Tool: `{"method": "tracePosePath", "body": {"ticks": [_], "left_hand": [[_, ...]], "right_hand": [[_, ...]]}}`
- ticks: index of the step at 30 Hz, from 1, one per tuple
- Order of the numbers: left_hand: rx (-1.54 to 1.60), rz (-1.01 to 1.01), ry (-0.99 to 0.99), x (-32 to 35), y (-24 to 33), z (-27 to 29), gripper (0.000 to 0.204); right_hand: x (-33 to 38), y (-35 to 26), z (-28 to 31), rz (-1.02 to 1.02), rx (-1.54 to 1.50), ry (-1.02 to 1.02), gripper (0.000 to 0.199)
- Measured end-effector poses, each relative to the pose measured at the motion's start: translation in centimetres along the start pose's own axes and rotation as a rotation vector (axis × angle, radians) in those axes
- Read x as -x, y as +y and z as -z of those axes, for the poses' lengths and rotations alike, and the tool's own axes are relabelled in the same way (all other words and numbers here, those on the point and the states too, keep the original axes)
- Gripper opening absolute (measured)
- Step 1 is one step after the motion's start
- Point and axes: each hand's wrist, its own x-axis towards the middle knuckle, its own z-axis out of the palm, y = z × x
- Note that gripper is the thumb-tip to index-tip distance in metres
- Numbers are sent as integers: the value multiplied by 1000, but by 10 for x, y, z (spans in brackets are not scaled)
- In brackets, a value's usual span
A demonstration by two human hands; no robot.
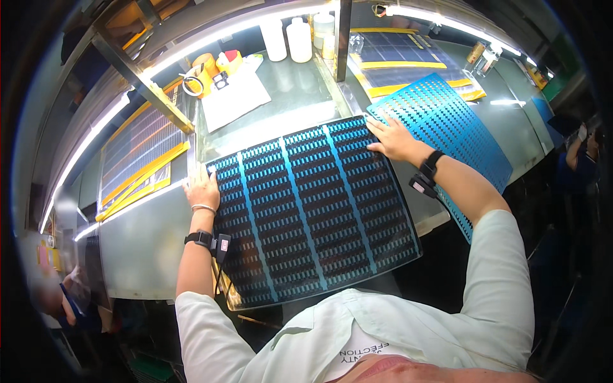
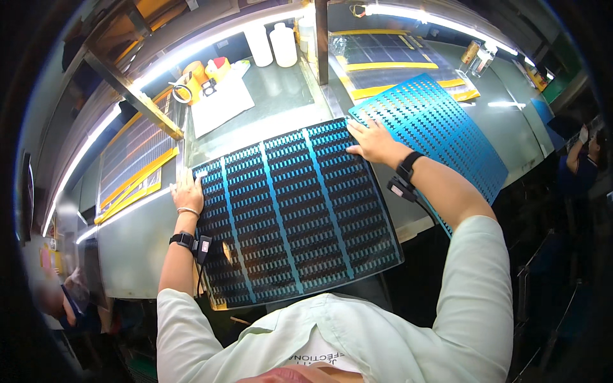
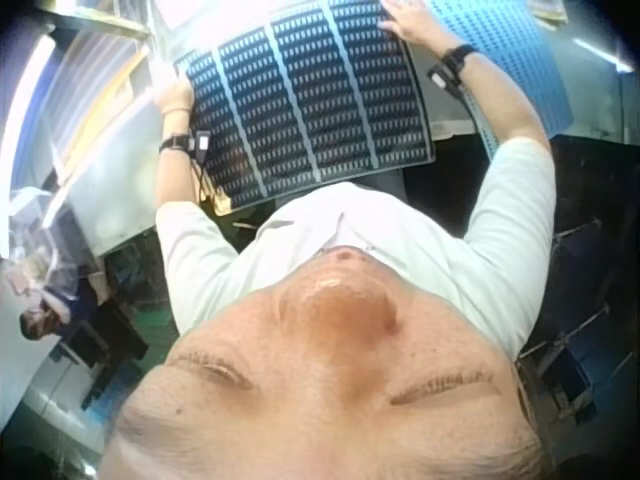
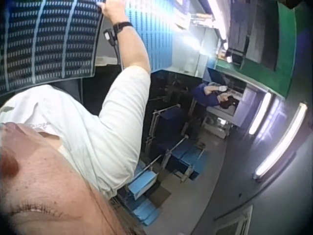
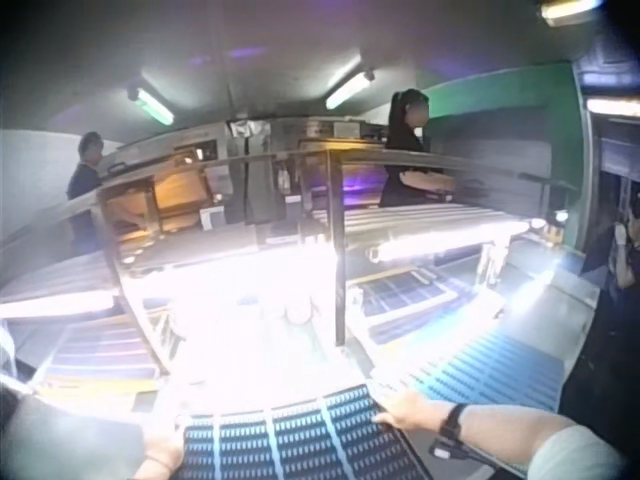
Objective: Inspecting and sorting large patterned sheets on a light table.
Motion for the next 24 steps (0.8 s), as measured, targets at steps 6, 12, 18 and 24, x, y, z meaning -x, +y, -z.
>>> {"method": "tracePosePath", "body": {"ticks": [6,12,18,24], "left_hand": [[-15,17,-57,0,-1,10,45],[123,79,-198,-3,3,8,55],[43,170,-212,2,8,14,61],[36,163,-249,3,10,13,61]], "right_hand": [[-30,5,-14,-84,38,55,59],[-40,5,-2,-83,41,-31,57],[-5,0,-15,-139,-47,66,61],[118,-54,24,-110,-184,-3,59]]}}
